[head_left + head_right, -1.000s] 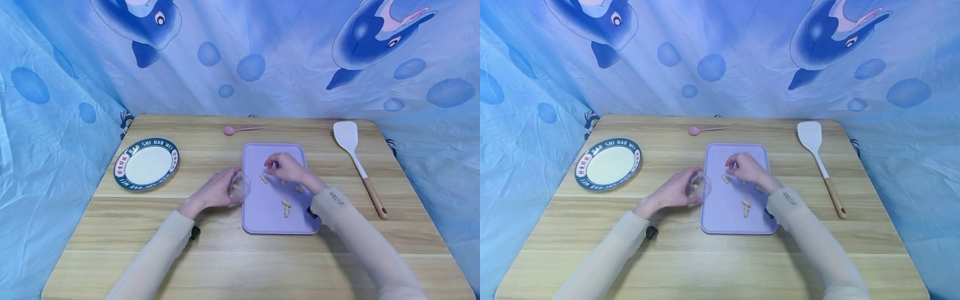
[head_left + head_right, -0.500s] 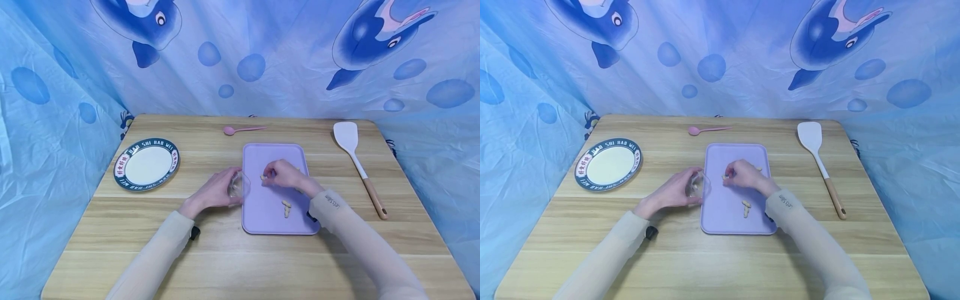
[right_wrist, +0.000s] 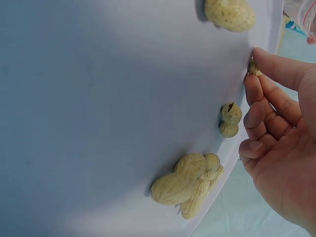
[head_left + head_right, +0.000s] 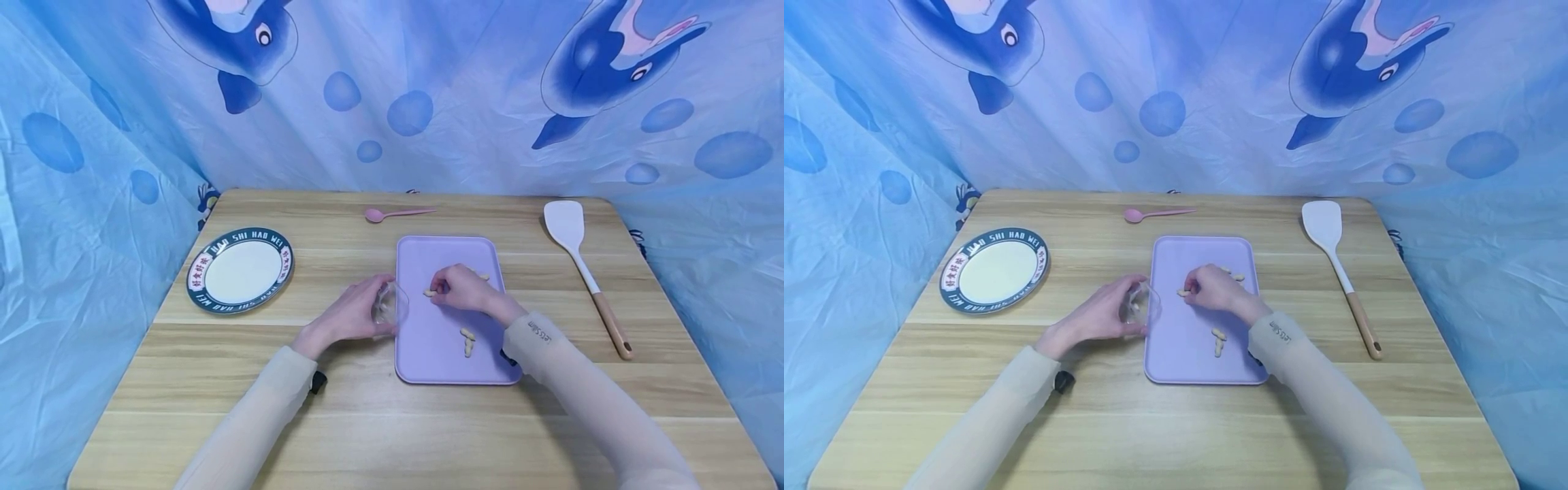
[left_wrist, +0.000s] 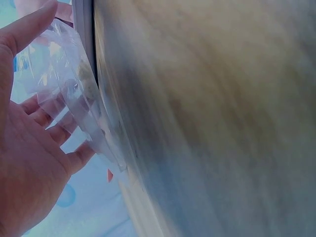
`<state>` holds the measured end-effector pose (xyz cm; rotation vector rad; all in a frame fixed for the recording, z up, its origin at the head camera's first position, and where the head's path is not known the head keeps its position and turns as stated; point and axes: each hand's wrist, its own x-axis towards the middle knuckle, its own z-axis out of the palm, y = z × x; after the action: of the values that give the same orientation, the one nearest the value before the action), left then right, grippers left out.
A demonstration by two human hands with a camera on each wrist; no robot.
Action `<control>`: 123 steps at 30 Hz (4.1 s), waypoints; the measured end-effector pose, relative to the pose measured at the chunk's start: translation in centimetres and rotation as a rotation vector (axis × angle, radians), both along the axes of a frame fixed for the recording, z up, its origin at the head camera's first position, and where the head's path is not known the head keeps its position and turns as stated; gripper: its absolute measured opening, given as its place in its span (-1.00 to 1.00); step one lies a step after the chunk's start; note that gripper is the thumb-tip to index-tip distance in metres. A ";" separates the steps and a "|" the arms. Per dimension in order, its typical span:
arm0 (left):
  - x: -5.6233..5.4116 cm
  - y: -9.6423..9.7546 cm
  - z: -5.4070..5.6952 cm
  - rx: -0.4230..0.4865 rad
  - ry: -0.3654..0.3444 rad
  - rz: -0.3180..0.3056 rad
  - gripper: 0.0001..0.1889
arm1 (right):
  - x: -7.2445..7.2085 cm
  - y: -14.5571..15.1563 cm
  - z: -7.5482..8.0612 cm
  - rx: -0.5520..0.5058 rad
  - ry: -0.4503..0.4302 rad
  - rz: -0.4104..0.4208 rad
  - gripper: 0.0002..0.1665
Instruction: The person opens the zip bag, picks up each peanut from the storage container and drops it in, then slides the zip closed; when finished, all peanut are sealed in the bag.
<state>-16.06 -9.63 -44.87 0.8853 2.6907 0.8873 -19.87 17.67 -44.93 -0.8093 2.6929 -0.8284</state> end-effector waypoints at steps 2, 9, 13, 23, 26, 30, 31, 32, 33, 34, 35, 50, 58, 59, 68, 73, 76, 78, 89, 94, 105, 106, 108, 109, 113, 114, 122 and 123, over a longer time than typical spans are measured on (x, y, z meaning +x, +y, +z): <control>0.0 0.0 0.0 -0.002 -0.001 0.000 0.01 | 0.0 0.1 0.0 -0.001 0.001 -0.003 -0.89; 0.0 0.1 0.0 -0.004 0.002 -0.002 0.02 | 0.1 0.3 0.3 -0.038 0.005 -0.010 -0.90; 0.0 0.1 0.0 -0.004 0.008 -0.004 0.02 | 0.2 0.2 0.8 -0.053 -0.002 -0.022 -0.90; -0.1 0.0 0.0 0.003 0.019 -0.014 0.01 | 0.3 -0.6 2.8 -0.078 0.028 0.002 -0.93; -0.2 0.0 -0.1 -0.004 0.014 -0.011 0.01 | 0.4 -1.1 3.4 -0.086 0.039 0.014 -0.93; -0.2 0.1 -0.1 -0.007 0.011 -0.008 0.02 | 0.6 -1.9 4.0 -0.104 0.064 0.054 -0.92; -0.2 0.1 -0.1 -0.007 0.010 -0.008 0.02 | 0.7 -2.1 4.1 -0.107 0.071 0.067 -0.92; -0.2 0.1 -0.1 -0.007 0.010 -0.009 0.02 | 0.8 -2.3 4.2 -0.109 0.075 0.080 -0.92; -0.2 0.1 -0.1 -0.007 0.010 -0.008 0.02 | 0.8 -2.6 4.3 -0.111 0.078 0.093 -0.91; -0.2 0.1 -0.1 -0.006 0.011 -0.008 0.01 | 0.9 -2.8 4.4 -0.112 0.082 0.105 -0.91; -0.2 0.1 -0.1 -0.005 0.013 -0.009 0.01 | 0.9 -3.0 4.4 -0.112 0.080 0.113 -0.91; -0.2 0.1 -0.2 0.016 0.032 -0.030 -0.05 | 1.8 -5.9 3.3 -0.034 0.087 0.199 -0.88; -0.2 0.0 -0.4 0.021 0.053 -0.034 -0.02 | 2.3 -6.5 3.5 -0.001 0.123 0.223 -0.90; -0.2 0.0 -0.4 0.021 0.054 -0.035 -0.01 | 2.3 -6.6 3.4 -0.002 0.127 0.230 -0.90; -0.2 -0.1 -0.2 0.067 0.048 -0.045 -0.04 | 2.3 -6.4 2.8 -0.026 0.121 0.244 -0.82; -0.2 -0.2 -0.3 0.098 0.065 -0.060 -0.08 | 2.3 -6.3 2.9 -0.039 0.102 0.232 -0.81; -0.3 -0.2 -0.3 0.125 0.074 -0.065 -0.10 | 2.3 -6.1 3.1 -0.049 0.109 0.218 -0.82; -0.3 -0.3 -0.3 0.137 0.074 -0.060 -0.10 | 2.2 -6.0 3.2 -0.061 0.107 0.205 -0.82; -0.3 -0.5 -0.3 0.178 0.055 -0.036 -0.11 | 1.9 -5.7 3.6 -0.180 0.034 0.179 -0.87; -0.2 -0.7 -0.3 0.179 0.030 -0.019 -0.03 | 1.9 -5.7 3.7 -0.228 0.015 0.150 -0.89; 0.1 -0.8 -0.3 0.123 -0.070 -0.010 0.27 | 1.8 -5.5 4.1 -0.313 -0.099 0.008 -0.85; 0.1 -0.9 -0.4 0.117 -0.067 -0.015 0.27 | 1.8 -5.5 4.1 -0.320 -0.108 0.001 -0.84; 0.1 -0.9 -0.5 0.113 -0.067 -0.023 0.27 | 1.9 -5.4 4.2 -0.333 -0.117 -0.010 -0.84; 0.1 -1.0 -0.5 0.109 -0.067 -0.027 0.26 | 1.9 -5.3 4.3 -0.338 -0.118 -0.014 -0.84; 0.2 -1.3 -0.5 0.079 -0.082 -0.011 0.24 | 2.0 -5.0 4.6 -0.358 -0.131 -0.039 -0.84; 0.2 -1.4 -0.5 0.072 -0.087 -0.005 0.23 | 2.0 -4.9 4.6 -0.364 -0.136 -0.045 -0.84; 0.2 -2.1 -0.4 0.063 -0.083 0.003 0.11 | 2.0 -4.3 4.5 -0.413 -0.185 -0.068 -0.83; 0.2 -2.2 -0.5 0.064 -0.083 0.001 0.10 | 2.0 -4.3 4.5 -0.421 -0.187 -0.067 -0.83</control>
<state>-15.87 -11.78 -45.35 0.8408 2.6052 0.9933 -17.83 13.39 -40.43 -0.6795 2.4248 -1.4402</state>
